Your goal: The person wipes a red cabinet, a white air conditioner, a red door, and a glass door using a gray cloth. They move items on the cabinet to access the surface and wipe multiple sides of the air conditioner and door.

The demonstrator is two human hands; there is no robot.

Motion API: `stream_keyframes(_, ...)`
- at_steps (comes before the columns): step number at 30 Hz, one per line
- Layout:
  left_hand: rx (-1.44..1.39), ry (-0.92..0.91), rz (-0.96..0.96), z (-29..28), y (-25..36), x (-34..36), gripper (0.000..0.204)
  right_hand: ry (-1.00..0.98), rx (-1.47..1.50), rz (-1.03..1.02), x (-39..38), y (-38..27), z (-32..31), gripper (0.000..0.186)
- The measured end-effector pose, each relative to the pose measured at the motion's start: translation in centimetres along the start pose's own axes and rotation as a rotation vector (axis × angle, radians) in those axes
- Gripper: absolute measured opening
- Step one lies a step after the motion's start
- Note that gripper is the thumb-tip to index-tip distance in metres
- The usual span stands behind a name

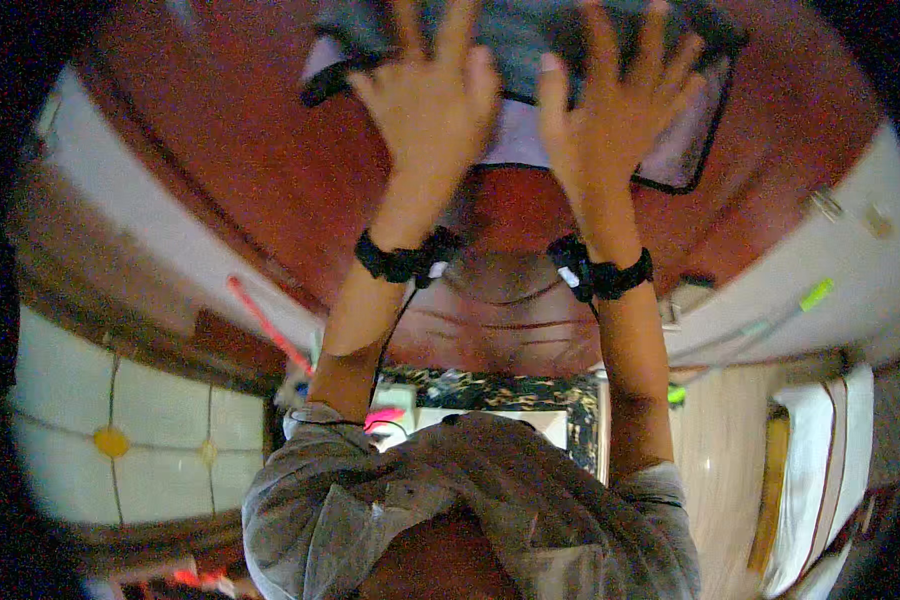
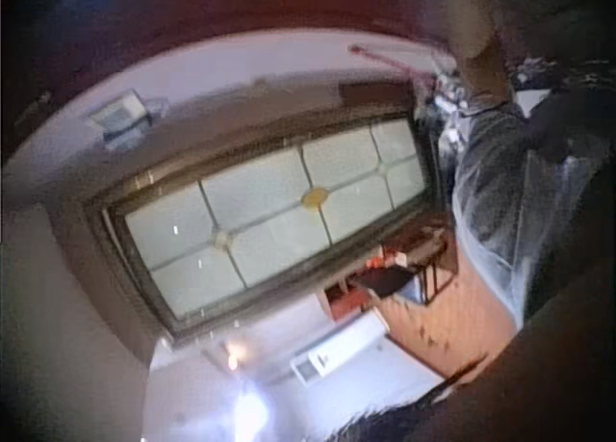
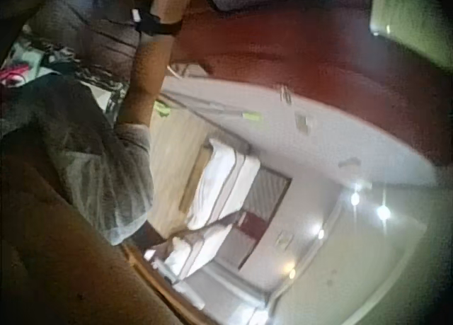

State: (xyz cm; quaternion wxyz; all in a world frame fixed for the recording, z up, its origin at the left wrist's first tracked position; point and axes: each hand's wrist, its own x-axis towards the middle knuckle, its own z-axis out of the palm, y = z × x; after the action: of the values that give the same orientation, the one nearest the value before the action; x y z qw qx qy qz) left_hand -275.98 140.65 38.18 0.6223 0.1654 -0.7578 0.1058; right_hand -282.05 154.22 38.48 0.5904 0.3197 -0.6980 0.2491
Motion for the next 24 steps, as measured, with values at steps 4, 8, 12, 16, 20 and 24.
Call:
stream_keyframes(4,0.245,0.118,-0.056,-0.5,-16.2,-1.7,0.051,-0.202,0.521,-0.166,-0.2,-14.3,4.5,0.062)
stream_keyframes(8,0.248,0.063,-0.229,-2.8,-26.5,-3.5,0.065,-0.079,0.782,-0.159,-2.4,-24.2,9.5,0.046)
stream_keyframes(12,0.141,0.060,-0.377,-0.6,-29.3,-6.9,0.069,-0.068,0.900,-0.080,-2.1,-25.5,8.0,0.047)
stream_keyframes(16,0.025,0.059,-0.340,2.6,-21.6,-7.4,0.076,-0.115,0.705,-0.072,-3.2,-18.1,7.1,0.046)
stream_keyframes(20,-0.064,0.030,-0.160,2.9,-6.6,-6.6,0.068,-0.051,0.475,0.065,-4.5,-7.4,3.5,0.053)
stream_keyframes(24,-0.268,-0.100,0.104,3.9,10.2,-6.7,0.058,-0.001,0.153,0.245,-8.5,8.7,-0.3,0.060)
